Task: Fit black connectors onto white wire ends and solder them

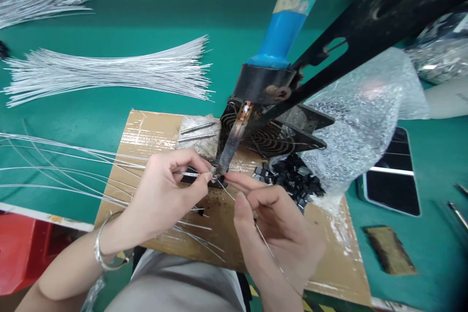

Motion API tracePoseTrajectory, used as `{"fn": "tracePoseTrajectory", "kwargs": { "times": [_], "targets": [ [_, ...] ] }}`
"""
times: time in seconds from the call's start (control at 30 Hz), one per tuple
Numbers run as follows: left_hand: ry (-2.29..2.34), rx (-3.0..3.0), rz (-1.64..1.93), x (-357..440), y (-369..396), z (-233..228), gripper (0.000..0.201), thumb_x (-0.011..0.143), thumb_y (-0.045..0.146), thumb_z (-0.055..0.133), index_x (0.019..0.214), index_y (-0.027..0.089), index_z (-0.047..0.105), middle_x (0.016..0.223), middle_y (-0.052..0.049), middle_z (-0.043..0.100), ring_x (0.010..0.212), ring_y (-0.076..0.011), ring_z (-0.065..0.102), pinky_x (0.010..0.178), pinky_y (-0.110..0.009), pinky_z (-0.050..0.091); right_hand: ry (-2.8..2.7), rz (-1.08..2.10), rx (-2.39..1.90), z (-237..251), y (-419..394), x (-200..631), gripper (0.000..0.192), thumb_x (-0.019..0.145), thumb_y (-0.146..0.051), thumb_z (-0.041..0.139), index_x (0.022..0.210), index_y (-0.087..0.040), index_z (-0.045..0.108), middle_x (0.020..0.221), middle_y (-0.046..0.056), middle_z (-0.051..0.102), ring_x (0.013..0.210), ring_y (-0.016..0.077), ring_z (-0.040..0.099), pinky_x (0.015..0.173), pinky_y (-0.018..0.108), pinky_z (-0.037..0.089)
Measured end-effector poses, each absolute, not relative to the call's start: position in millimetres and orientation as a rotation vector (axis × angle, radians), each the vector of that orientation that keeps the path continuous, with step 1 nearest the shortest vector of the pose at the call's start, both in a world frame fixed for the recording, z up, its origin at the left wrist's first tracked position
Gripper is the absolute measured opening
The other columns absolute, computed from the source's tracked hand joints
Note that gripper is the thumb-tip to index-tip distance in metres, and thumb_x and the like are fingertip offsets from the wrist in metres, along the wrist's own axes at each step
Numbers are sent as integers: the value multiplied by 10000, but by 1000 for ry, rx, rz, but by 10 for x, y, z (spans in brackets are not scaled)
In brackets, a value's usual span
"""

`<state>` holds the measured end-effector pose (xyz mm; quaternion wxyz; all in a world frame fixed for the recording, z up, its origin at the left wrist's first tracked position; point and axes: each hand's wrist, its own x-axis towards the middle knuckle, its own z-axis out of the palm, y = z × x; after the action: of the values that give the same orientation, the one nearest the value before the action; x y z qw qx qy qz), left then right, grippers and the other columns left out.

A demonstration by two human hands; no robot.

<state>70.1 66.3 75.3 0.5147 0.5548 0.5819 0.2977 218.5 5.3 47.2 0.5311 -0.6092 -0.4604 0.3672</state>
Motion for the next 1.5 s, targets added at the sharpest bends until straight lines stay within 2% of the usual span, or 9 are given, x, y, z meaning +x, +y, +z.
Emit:
{"fn": "tracePoseTrajectory", "kwargs": {
  "times": [0.27, 0.4, 0.57, 0.87, 1.5],
  "targets": [
    [1389, 1350, 731, 697, 661, 778, 68, 813, 197, 659, 759, 172, 693, 828, -63, 765, 747, -193, 671, 624, -305, 453, -1134, 848, -1446, 469, 53, 2200, 205, 933, -222, 678, 756, -237, 573, 1079, 66, 817, 953, 229, 784, 742, 323, 578],
    [1383, 1351, 729, 689, 658, 766, 78, 816, 198, 655, 753, 170, 691, 835, -65, 767, 759, -199, 676, 631, -310, 451, -1144, 843, -1447, 466, 47, 2205, 197, 931, -217, 678, 762, -235, 580, 1086, 77, 815, 969, 241, 781, 760, 337, 586],
    [1409, 1333, 712, 697, 651, 738, 68, 809, 197, 655, 762, 165, 692, 852, -80, 773, 779, -214, 675, 647, -324, 455, -1126, 860, -1449, 461, 51, 2193, 206, 949, -210, 654, 762, -237, 571, 1087, 52, 814, 1000, 207, 778, 788, 295, 575],
    [1402, 1353, 723, 706, 651, 760, 84, 801, 215, 648, 743, 162, 681, 783, -75, 742, 724, -210, 650, 609, -324, 427, -1146, 839, -1434, 456, 52, 2195, 205, 936, -199, 665, 763, -234, 561, 1074, 66, 813, 996, 223, 778, 822, 329, 582],
    [1378, 1369, 756, 694, 645, 762, 81, 815, 187, 644, 756, 160, 695, 793, -59, 752, 707, -184, 646, 602, -303, 434, -1187, 757, -1431, 437, 50, 2186, 190, 920, -188, 688, 763, -227, 590, 1041, 43, 818, 1031, 204, 776, 794, 269, 588]
  ]
}}
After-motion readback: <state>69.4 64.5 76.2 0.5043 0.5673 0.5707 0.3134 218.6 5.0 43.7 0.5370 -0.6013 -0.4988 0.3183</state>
